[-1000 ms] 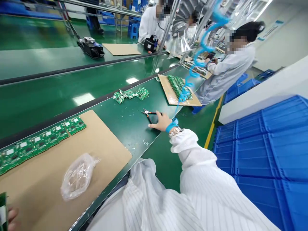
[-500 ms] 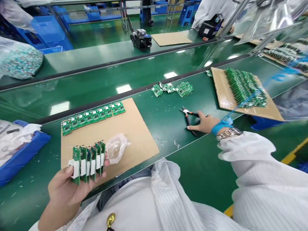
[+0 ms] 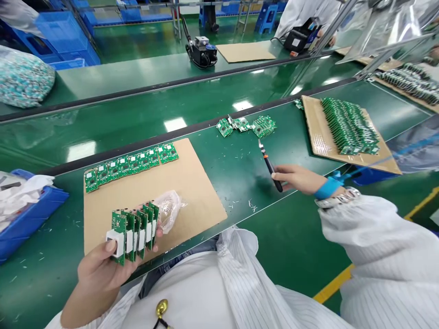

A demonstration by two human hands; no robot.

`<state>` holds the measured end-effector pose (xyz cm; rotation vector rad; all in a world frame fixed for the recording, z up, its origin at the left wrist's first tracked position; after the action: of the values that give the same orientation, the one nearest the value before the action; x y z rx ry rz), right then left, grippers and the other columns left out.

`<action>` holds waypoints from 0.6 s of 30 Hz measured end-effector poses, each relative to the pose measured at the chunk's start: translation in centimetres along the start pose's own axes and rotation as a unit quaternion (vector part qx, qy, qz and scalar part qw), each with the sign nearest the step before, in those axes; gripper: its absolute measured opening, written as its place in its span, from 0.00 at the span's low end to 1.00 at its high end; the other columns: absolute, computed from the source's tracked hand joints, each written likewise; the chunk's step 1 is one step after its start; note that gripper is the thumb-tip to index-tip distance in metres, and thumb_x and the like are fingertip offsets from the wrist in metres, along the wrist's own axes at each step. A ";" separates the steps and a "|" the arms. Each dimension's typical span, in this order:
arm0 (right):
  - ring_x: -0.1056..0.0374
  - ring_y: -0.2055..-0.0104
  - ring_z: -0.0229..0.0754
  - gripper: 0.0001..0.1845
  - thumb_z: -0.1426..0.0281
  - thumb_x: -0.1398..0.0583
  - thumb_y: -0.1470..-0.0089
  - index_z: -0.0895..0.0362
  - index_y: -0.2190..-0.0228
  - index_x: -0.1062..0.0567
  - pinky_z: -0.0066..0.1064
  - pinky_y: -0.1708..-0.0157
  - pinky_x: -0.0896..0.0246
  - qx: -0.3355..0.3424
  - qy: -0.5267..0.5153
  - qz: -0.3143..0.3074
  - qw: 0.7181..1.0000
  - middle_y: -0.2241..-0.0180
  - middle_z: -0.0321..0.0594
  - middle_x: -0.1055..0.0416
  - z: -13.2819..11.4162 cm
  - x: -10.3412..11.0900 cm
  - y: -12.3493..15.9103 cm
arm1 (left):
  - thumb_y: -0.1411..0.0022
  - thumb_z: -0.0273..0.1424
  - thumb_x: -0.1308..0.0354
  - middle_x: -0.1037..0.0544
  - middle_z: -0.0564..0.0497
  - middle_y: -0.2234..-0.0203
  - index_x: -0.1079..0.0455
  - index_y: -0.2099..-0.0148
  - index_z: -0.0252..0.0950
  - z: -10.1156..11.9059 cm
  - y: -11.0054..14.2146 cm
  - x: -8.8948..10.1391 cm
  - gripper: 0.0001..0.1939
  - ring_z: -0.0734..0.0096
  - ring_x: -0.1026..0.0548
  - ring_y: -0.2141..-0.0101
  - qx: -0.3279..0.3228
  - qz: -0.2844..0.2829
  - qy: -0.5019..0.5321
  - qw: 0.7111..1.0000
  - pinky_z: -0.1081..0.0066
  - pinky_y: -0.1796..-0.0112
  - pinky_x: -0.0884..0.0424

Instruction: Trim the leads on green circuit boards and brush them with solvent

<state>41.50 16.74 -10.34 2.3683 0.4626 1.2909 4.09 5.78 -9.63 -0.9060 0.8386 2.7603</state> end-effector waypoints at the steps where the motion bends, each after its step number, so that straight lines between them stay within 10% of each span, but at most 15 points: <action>1: 0.28 0.62 0.44 0.26 0.57 0.59 0.41 0.60 0.58 0.30 0.33 0.65 0.38 0.014 -0.060 -0.022 0.998 0.61 0.55 0.28 -0.9 -0.8 1.1 | 0.61 0.45 0.33 0.20 0.42 0.69 0.31 0.47 0.37 0.1 0.1 0.1 0.37 0.48 0.22 0.67 -0.003 0.002 0.001 1.000 0.53 0.67 0.24; 3: 0.28 0.62 0.45 0.28 0.54 0.57 0.43 0.60 0.54 0.32 0.36 0.64 0.38 0.030 -0.258 -0.087 0.962 0.57 0.58 0.30 -2.9 -3.6 3.5 | 0.60 0.45 0.33 0.20 0.41 0.67 0.31 0.47 0.37 0.4 0.2 0.0 0.38 0.46 0.23 0.65 -0.008 0.002 0.003 1.000 0.50 0.65 0.25; 5: 0.28 0.69 0.46 0.32 0.47 0.46 0.54 0.57 0.56 0.29 0.39 0.66 0.37 0.012 -0.456 -0.200 0.867 0.61 0.52 0.27 -5.4 -8.1 6.2 | 0.61 0.45 0.33 0.21 0.40 0.65 0.31 0.47 0.37 0.6 0.3 -0.3 0.38 0.45 0.23 0.64 -0.009 -0.003 0.007 1.000 0.49 0.64 0.25; 10: 0.28 0.64 0.47 0.29 0.52 0.37 0.62 0.47 0.55 0.26 0.35 0.66 0.36 0.053 -0.591 -0.382 0.708 0.64 0.46 0.26 -11.1 -14.8 10.8 | 0.61 0.44 0.33 0.21 0.40 0.69 0.30 0.49 0.37 0.8 0.5 -0.7 0.36 0.46 0.23 0.66 -0.016 -0.017 0.021 0.999 0.55 0.70 0.25; 13: 0.30 0.59 0.45 0.31 0.56 0.34 0.62 0.41 0.52 0.28 0.34 0.61 0.36 0.070 -0.588 -0.393 0.704 0.61 0.43 0.28 -12.1 -14.4 11.5 | 0.60 0.43 0.33 0.20 0.41 0.70 0.28 0.51 0.37 0.6 0.8 0.0 0.32 0.49 0.23 0.66 -0.027 -0.006 0.035 0.999 0.59 0.71 0.26; 18: 0.33 0.57 0.49 0.28 0.50 0.35 0.63 0.39 0.56 0.28 0.37 0.58 0.36 0.069 -0.495 -0.363 0.786 0.60 0.43 0.33 -12.1 -12.9 12.2 | 0.59 0.44 0.34 0.21 0.42 0.70 0.30 0.49 0.36 -0.1 1.1 0.3 0.34 0.49 0.23 0.67 -0.025 -0.016 0.036 0.999 0.54 0.67 0.26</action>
<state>25.67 2.46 -7.61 2.2008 0.9599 -0.3652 3.60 4.77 -9.40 -1.0246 0.7618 2.7474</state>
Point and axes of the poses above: each hand's wrist, its own y-axis away from the middle knuckle, its own x-axis out of the back of the hand, z = x × y, the point moved 9 cm from there along -y, towards the middle knuckle
